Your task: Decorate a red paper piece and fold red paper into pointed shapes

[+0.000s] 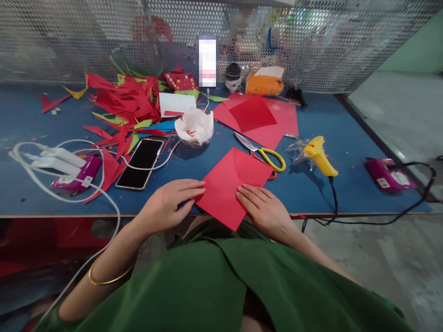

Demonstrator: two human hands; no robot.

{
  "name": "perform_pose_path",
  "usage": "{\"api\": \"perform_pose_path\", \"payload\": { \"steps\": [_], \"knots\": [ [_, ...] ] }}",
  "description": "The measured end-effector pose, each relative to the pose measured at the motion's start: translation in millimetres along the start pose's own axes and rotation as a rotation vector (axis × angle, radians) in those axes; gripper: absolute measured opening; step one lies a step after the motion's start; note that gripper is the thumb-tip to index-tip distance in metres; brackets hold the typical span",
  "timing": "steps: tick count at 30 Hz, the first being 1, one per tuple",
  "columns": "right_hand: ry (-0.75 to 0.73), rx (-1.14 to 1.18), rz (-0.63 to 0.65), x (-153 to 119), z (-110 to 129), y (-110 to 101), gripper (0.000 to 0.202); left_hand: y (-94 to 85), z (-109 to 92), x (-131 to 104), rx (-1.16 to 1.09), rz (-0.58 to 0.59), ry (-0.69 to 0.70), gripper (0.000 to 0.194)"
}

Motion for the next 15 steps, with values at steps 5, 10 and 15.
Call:
{"api": "perform_pose_path", "payload": {
  "steps": [5, 10, 15],
  "knots": [
    [-0.042, 0.039, -0.019, 14, 19, 8, 0.038, 21.8, -1, 39, 0.084, 0.245, -0.006, 0.044],
    [-0.06, 0.17, -0.007, 25, 18, -5, 0.052, 51.2, -3, 53, 0.241, 0.359, -0.074, 0.075],
    [0.121, 0.298, 0.041, 47, 3, -26, 0.054, 59.1, 0, 44, 0.279, 0.315, -0.042, 0.074]
  ]
}}
Point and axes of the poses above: each hand's wrist, its own x-axis towards the middle knuckle, its own y-axis out of the palm, z = x × y, the point moved 3 cm from there along x, towards the middle knuckle, and after that the axes turned 6 degrees about x, right-handed, at the moved point
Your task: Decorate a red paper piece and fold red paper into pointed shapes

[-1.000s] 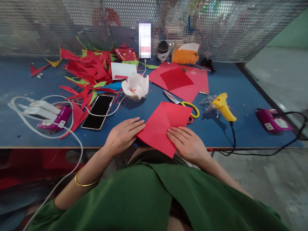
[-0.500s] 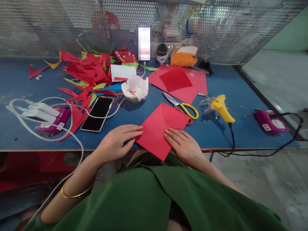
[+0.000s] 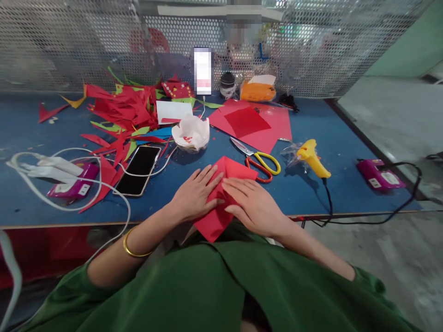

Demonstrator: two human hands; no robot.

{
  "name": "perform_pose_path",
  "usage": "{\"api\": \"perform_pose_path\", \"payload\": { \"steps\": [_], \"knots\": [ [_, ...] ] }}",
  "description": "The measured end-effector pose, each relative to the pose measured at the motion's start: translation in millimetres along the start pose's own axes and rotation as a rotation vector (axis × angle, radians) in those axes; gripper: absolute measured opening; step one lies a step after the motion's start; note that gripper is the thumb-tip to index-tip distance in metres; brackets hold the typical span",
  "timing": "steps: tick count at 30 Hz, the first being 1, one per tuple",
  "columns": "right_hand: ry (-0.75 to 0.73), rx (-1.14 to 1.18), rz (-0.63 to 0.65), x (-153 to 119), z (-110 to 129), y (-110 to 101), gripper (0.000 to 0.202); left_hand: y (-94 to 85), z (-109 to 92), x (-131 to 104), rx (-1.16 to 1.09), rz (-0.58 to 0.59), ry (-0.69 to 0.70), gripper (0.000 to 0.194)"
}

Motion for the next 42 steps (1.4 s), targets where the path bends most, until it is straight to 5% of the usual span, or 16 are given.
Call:
{"api": "perform_pose_path", "payload": {
  "steps": [8, 19, 24, 28, 35, 42],
  "knots": [
    [0.184, -0.091, 0.144, 62, -17, 40, 0.086, 3.6, -1, -1, -0.079, -0.043, 0.029, 0.08],
    [0.252, -0.129, 0.062, 31, -51, 57, 0.108, 1.9, -2, -1, -0.107, -0.041, 0.025, 0.093],
    [0.228, -0.113, 0.026, 31, -52, 56, 0.105, -9.2, 18, -3, -0.13, -0.268, -0.273, 0.048],
    [0.281, -0.105, 0.095, 32, -51, 55, 0.106, -17.9, 30, 0, -0.168, -0.178, -0.511, 0.022],
    [0.261, -0.097, 0.085, 34, -49, 47, 0.096, -27.7, 32, 11, -0.281, -0.05, -0.576, 0.013],
    [-0.066, -0.254, -0.167, 68, -32, -13, 0.034, -67.6, 25, 18, -0.269, -0.153, -0.476, 0.007]
  ]
}}
Point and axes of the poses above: each hand's wrist, its own x-axis towards the middle knuckle, its own y-axis out of the palm, z = x × y, the point moved 3 cm from there along x, towards the middle knuckle, and after that the axes turned 6 degrees about x, right-handed, at the moved point
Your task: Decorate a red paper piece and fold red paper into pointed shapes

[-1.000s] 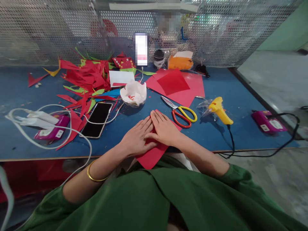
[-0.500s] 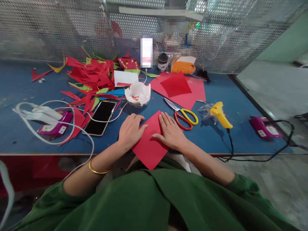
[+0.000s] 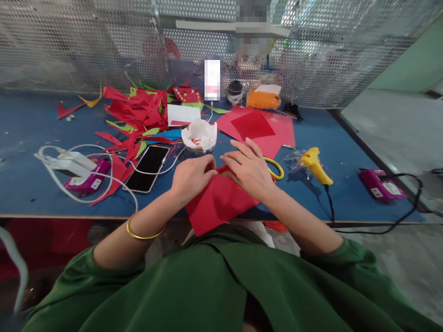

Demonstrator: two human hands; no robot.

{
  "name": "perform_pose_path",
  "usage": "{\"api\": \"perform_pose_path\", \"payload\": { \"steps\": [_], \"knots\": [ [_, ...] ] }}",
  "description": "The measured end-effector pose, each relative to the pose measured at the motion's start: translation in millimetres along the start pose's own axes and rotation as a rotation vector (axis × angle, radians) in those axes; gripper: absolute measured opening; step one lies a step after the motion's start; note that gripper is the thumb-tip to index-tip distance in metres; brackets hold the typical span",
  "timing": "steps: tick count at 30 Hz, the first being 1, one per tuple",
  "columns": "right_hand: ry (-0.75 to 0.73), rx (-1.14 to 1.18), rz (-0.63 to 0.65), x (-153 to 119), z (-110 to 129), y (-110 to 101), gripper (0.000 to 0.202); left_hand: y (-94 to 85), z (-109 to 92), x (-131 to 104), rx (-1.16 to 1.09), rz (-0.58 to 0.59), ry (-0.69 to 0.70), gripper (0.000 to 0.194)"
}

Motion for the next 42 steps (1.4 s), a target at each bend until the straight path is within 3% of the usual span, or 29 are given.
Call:
{"api": "perform_pose_path", "payload": {
  "steps": [4, 9, 13, 16, 18, 20, 23, 26, 29, 31, 33, 35, 39, 42],
  "knots": [
    [-0.075, -0.04, 0.069, 14, -4, -20, 0.033, -23.9, -17, 4, 0.044, 0.003, 0.108, 0.008],
    [0.008, 0.181, 0.079, -14, -31, -35, 0.028, -38.3, -12, 8, -0.056, 0.078, 0.168, 0.01],
    [0.183, 0.116, -0.085, -40, -52, -55, 0.035, -42.8, -2, 12, -0.057, 0.14, 0.129, 0.012],
    [0.223, 0.083, -0.188, -39, -43, -66, 0.029, -41.2, -9, 17, -0.079, 0.173, 0.133, 0.011],
    [0.143, 0.092, -0.129, -30, -26, -63, 0.028, -38.7, -20, 21, -0.115, 0.195, 0.18, 0.01],
    [0.066, 0.1, 0.017, -22, -14, -54, 0.025, -38.4, -27, 24, -0.139, 0.197, 0.224, 0.009],
    [0.043, 0.116, 0.129, -21, -15, -45, 0.023, -44.3, -20, 27, -0.113, 0.178, 0.22, 0.011],
    [0.112, 0.144, 0.023, -28, -31, -54, 0.023, -53.4, 4, 26, -0.213, 0.111, 0.136, 0.018],
    [0.156, 0.178, -0.12, -31, -39, -66, 0.021, -55.9, 25, 21, -0.642, -0.014, -0.006, 0.027],
    [0.17, 0.189, -0.247, -31, -38, -71, 0.021, -51.8, 30, 14, -0.742, -0.055, -0.019, 0.03],
    [0.174, 0.171, -0.354, -32, -33, -71, 0.022, -48.8, 29, 4, -0.603, -0.141, 0.052, 0.021],
    [0.148, 0.142, -0.398, -34, -29, -66, 0.024, -49.3, 25, -12, -0.375, -0.31, 0.176, 0.014],
    [0.06, 0.105, -0.377, -51, -26, -48, 0.027, -42.4, 14, -55, -0.017, -0.527, 0.504, 0.025],
    [0.019, 0.025, -0.268, -67, -20, -30, 0.029, -18.1, 11, -77, 0.141, -0.468, 0.579, 0.034]
  ]
}}
Point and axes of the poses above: each hand's wrist, its own x-axis towards the middle knuckle, its own y-axis out of the palm, z = x × y, the point moved 3 cm from there along x, towards the middle knuckle, and after that the axes turned 6 degrees about x, right-handed, at the moved point
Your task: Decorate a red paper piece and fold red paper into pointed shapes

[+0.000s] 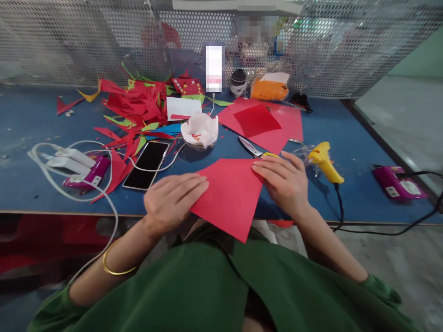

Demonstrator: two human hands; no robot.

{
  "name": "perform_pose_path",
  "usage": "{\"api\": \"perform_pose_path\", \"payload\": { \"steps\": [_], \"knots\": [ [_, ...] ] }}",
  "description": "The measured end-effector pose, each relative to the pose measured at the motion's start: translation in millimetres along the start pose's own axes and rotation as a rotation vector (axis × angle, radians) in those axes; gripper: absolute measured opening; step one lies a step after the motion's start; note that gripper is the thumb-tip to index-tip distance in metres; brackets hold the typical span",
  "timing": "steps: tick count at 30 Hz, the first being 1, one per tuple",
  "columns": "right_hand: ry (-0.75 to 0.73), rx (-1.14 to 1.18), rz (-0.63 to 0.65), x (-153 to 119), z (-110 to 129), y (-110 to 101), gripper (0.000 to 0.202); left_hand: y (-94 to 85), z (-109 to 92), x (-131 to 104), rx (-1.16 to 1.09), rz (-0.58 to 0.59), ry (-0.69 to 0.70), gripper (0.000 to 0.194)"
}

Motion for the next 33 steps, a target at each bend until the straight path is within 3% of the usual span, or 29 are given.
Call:
{"api": "perform_pose_path", "payload": {
  "steps": [3, 6, 10, 14, 18, 22, 28, 33],
  "knots": [
    [-0.051, -0.012, 0.196, -20, 14, 17, 0.042, 24.7, -11, -18, -0.017, 0.068, 0.008, 0.035],
    [-0.126, 0.134, 0.368, -35, 31, 31, 0.05, 48.1, -10, -28, -0.074, 0.204, -0.026, 0.037],
    [-0.093, 0.278, 0.5, -42, 39, 40, 0.049, 51.8, -2, -36, -0.173, 0.349, -0.079, 0.038],
    [0.063, 0.378, 0.485, -37, 33, 36, 0.047, 33.9, -3, -48, -0.173, 0.259, -0.124, 0.027],
    [0.295, 0.556, 0.388, -31, 27, 33, 0.029, 22.9, -7, -60, -0.129, 0.09, -0.365, 0.013],
    [0.506, 0.562, 0.311, -28, 22, 36, 0.016, 24.3, -9, -64, -0.164, 0.064, -0.516, 0.013],
    [0.458, 0.396, 0.291, -17, 23, 36, 0.02, 25.3, -5, -63, -0.208, 0.094, -0.581, 0.01],
    [0.412, 0.374, 0.26, -14, 33, 34, 0.019, 21.1, 0, -59, -0.245, 0.162, -0.542, 0.012]
  ]
}}
Point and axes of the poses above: each hand's wrist, its own x-axis towards the middle knuckle, its own y-axis out of the palm, z = x × y, the point moved 3 cm from there along x, towards the middle knuckle, and after that the axes turned 6 degrees about x, right-handed, at the moved point
